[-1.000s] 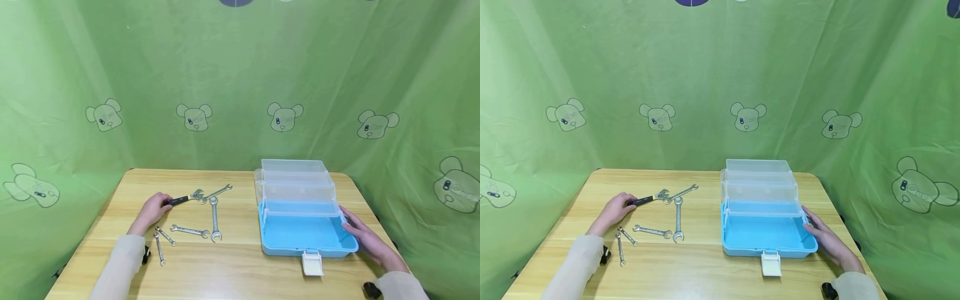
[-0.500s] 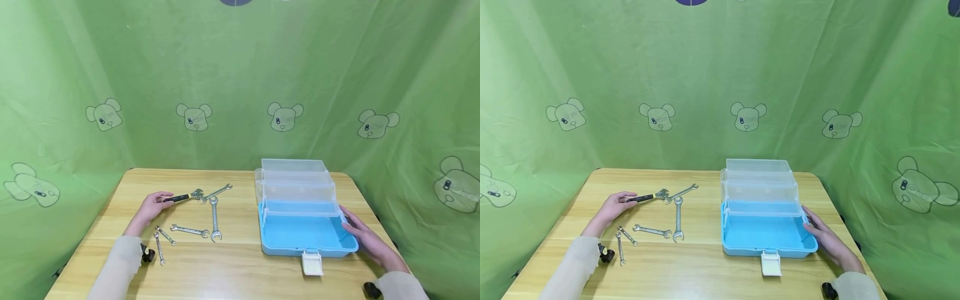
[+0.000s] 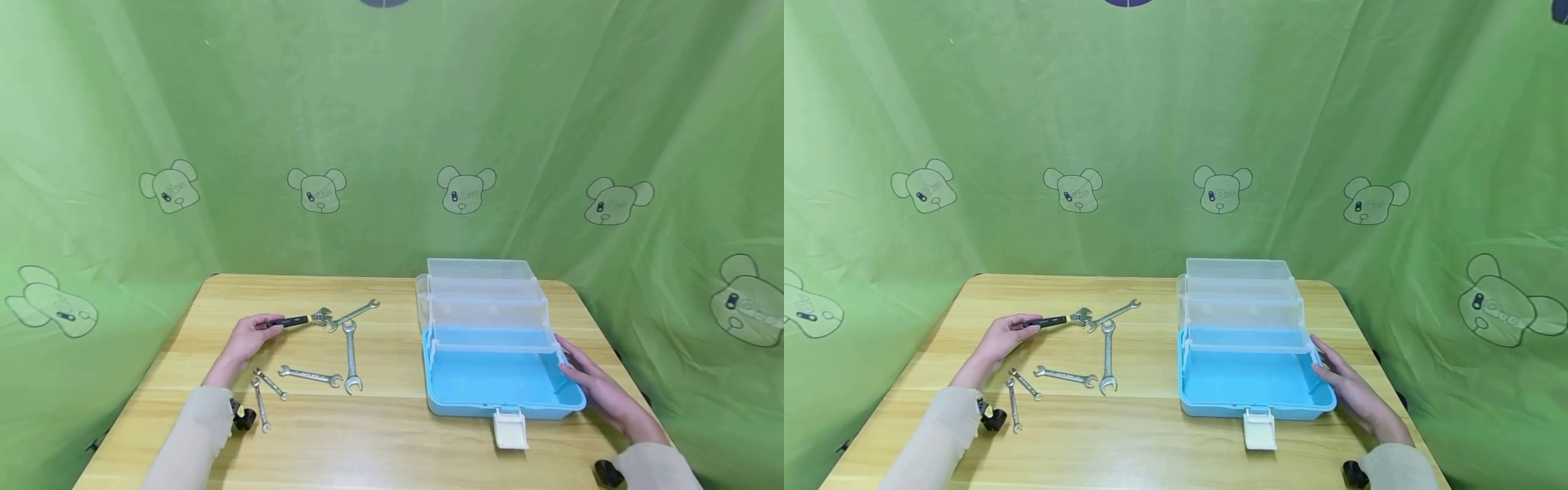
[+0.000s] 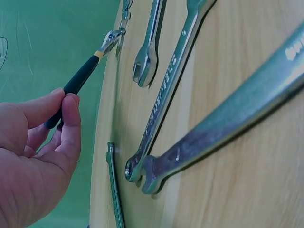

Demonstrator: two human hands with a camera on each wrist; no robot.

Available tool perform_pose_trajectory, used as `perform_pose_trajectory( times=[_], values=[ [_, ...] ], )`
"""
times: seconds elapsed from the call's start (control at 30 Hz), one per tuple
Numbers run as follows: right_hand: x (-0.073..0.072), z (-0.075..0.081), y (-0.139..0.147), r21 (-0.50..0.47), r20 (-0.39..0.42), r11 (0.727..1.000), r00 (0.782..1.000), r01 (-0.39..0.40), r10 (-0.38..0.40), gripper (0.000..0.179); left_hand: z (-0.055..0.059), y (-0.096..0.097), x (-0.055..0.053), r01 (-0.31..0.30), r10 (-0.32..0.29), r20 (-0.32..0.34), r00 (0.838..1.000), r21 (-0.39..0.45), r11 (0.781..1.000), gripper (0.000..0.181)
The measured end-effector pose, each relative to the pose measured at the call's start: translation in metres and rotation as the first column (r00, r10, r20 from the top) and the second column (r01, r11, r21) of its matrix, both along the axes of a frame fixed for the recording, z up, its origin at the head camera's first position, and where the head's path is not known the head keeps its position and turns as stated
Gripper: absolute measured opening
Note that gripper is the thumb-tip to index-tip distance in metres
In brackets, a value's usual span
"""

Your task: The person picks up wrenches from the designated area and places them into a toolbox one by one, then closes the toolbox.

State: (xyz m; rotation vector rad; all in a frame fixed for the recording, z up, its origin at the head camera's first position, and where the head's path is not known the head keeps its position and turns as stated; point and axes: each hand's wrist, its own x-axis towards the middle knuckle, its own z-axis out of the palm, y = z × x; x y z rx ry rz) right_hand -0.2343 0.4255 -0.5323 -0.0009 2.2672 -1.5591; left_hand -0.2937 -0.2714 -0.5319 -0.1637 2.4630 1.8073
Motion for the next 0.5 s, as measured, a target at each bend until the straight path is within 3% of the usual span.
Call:
perform_pose_trajectory(
  times=[0.23,0.5],
  values=[
    [-0.001,-0.002,0.001,0.002,0.001,1.0,1.0,0.001,-0.001,0.076,0.005,-0.002,0.004,-0.016,0.016,-0.009,1.0,0.035,0.999,0.043],
    [-0.001,-0.003,0.0,0.0,-0.011,1.0,1.0,-0.008,0.008,0.076,0.019,0.004,0.016,-0.029,0.036,-0.041,0.999,0.165,0.986,0.045]
  ],
)
